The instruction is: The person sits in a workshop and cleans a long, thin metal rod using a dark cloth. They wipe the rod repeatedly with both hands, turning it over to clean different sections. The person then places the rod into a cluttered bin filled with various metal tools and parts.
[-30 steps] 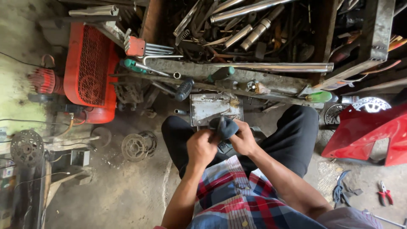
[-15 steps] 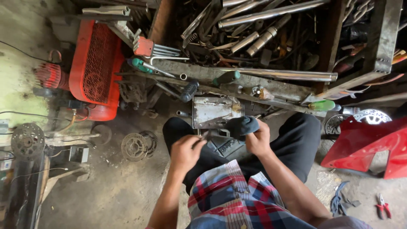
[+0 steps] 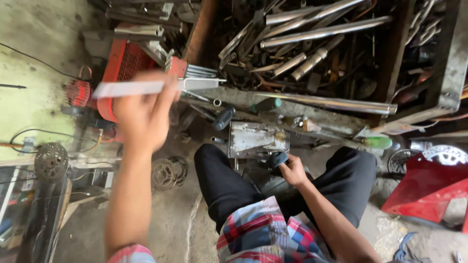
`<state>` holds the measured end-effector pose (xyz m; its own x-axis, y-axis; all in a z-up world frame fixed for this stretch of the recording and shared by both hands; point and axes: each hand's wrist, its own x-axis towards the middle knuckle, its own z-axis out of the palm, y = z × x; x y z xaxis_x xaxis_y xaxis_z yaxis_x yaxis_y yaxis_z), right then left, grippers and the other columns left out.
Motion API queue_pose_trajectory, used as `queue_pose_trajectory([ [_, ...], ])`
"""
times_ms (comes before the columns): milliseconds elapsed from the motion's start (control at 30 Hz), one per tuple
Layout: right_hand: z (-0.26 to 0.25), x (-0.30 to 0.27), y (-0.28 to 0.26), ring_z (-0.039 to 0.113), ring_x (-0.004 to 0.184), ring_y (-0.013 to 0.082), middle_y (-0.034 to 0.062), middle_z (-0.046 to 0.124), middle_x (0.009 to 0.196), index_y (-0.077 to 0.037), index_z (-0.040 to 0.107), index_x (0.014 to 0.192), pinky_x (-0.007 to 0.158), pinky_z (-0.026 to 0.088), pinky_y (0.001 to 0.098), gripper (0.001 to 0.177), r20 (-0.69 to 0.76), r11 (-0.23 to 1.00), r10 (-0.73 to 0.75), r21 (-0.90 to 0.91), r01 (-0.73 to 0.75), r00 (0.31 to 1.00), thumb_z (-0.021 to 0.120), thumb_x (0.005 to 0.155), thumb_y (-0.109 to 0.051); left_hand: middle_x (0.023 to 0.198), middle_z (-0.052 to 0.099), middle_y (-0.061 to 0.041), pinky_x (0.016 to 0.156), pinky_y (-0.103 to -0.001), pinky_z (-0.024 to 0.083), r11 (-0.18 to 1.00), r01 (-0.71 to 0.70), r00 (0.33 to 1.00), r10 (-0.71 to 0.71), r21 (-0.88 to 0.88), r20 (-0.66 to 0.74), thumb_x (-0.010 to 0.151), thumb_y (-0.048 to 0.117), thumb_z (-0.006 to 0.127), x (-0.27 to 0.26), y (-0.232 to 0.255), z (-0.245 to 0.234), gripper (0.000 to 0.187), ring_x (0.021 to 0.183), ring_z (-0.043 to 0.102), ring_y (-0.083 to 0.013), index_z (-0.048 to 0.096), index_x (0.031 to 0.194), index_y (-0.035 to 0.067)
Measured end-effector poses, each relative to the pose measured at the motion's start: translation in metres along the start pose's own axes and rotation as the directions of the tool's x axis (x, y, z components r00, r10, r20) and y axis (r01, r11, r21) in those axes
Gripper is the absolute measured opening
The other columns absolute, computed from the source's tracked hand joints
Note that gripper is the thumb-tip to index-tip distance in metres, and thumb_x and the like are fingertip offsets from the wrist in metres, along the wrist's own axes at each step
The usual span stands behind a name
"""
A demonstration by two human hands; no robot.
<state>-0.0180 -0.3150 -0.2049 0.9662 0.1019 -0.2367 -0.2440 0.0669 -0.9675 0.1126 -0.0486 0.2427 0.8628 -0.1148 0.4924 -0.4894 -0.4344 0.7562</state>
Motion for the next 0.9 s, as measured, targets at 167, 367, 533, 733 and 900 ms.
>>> queue_pose_trajectory([
  [167,-0.004,0.007,0.000,0.053,0.071,0.0033,-0.0055,0.065,0.076,-0.001,0.070,0.092,0.060,0.048,0.0255,0.015,-0.033,0.999,-0.043,-0.013,0.043,0.999,0.063,0.093,-0.013,0.084,0.071,-0.007,0.069,-0.030,0.053,0.976,-0.055,0.993,0.031,0.211,0.114,0.102,0.011,0.077,0.094,-0.072,0.046,0.011,0.076,0.067,-0.0155,0.071,0.108,0.004],
  [367,-0.007,0.015,0.024,0.049,0.068,0.0041,-0.0043,0.061,0.071,0.001,0.068,0.088,0.056,0.045,0.0271,0.015,-0.017,0.999,-0.023,-0.041,0.023,1.000,0.063,0.091,-0.013,0.089,0.074,-0.017,0.073,-0.045,0.054,0.834,-0.268,0.958,0.177,0.483,0.226,0.086,0.003,0.080,0.148,-0.153,0.102,0.012,0.084,0.071,-0.0377,0.072,0.095,0.004],
  [533,-0.007,0.017,-0.001,0.046,0.056,0.0065,-0.0025,0.057,0.061,0.001,0.067,0.085,0.048,0.041,0.0297,0.020,0.000,0.992,0.111,-0.066,-0.111,0.994,0.064,0.092,-0.018,0.088,0.070,-0.022,0.077,-0.050,0.053,0.796,-0.184,0.956,0.008,0.577,0.294,0.085,0.000,0.076,0.178,-0.218,0.129,0.008,0.087,0.068,-0.0410,0.071,0.091,0.003],
  [733,-0.012,0.018,-0.008,0.049,0.057,0.0053,-0.0013,0.059,0.061,-0.001,0.067,0.086,0.049,0.044,0.0284,0.017,0.034,0.993,0.077,-0.098,-0.073,0.996,0.064,0.091,-0.017,0.091,0.070,-0.023,0.077,-0.050,0.054,0.771,-0.033,0.950,-0.174,0.636,0.260,0.083,-0.005,0.067,0.207,-0.260,0.150,0.009,0.089,0.068,-0.0406,0.068,0.089,0.001],
  [900,-0.011,0.023,-0.009,0.049,0.056,0.0059,-0.0012,0.061,0.062,-0.001,0.068,0.088,0.048,0.043,0.0297,0.016,0.055,0.991,0.092,-0.105,-0.086,0.994,0.064,0.089,-0.016,0.091,0.071,-0.023,0.080,-0.050,0.054,0.749,-0.016,0.964,-0.164,0.662,0.208,0.083,-0.004,0.068,0.216,-0.303,0.155,0.010,0.091,0.068,-0.0420,0.071,0.089,0.003],
])
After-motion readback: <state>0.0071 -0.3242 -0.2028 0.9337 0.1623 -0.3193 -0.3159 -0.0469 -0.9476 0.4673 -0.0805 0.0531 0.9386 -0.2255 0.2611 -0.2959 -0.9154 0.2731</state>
